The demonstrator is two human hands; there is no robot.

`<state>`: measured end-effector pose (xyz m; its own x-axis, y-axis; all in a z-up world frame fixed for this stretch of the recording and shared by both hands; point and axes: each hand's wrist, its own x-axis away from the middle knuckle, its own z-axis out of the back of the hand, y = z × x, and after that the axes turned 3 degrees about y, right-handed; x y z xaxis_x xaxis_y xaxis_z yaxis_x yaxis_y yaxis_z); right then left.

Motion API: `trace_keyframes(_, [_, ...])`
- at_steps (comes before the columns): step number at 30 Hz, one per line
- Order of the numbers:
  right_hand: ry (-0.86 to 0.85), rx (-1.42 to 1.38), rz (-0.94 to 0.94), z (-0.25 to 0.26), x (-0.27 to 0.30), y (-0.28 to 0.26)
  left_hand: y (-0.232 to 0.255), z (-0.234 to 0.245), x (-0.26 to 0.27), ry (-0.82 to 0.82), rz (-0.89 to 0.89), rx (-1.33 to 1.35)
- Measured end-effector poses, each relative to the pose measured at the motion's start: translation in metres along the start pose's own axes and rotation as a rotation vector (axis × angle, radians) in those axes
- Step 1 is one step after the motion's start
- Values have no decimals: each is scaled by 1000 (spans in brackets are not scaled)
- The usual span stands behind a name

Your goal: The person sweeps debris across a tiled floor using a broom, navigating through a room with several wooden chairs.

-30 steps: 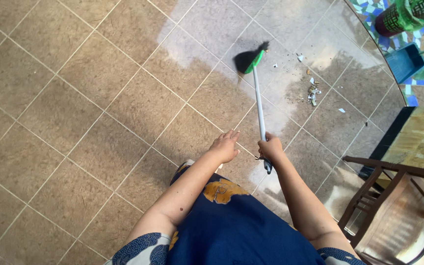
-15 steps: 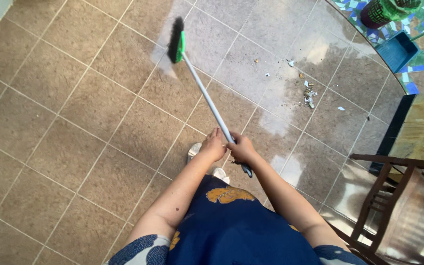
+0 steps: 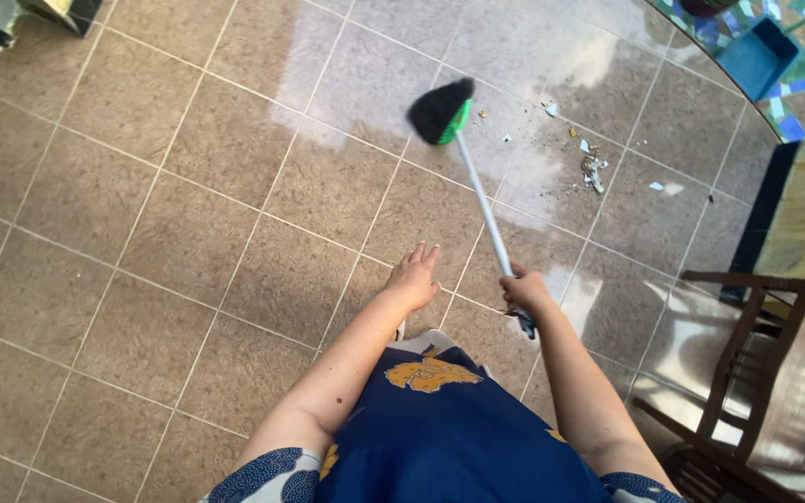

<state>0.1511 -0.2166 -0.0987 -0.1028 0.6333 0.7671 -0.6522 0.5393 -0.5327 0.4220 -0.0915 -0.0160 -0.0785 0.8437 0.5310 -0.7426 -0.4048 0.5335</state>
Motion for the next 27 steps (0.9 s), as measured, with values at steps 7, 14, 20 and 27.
trace_keyframes(7, [248, 154, 68, 42, 17, -19, 14, 11, -7, -37, -49, -39])
trace_keyframes(14, [223, 205, 168, -2, 117, -26, 21, 1, -6, -37, -45, -48])
trace_keyframes(20, [-74, 47, 166, -48, 136, -37, 43, -19, 0, -75, -44, -56])
trace_keyframes(27, [-126, 37, 64, -14, 109, 51, 57, -44, 13, -55, -66, -64])
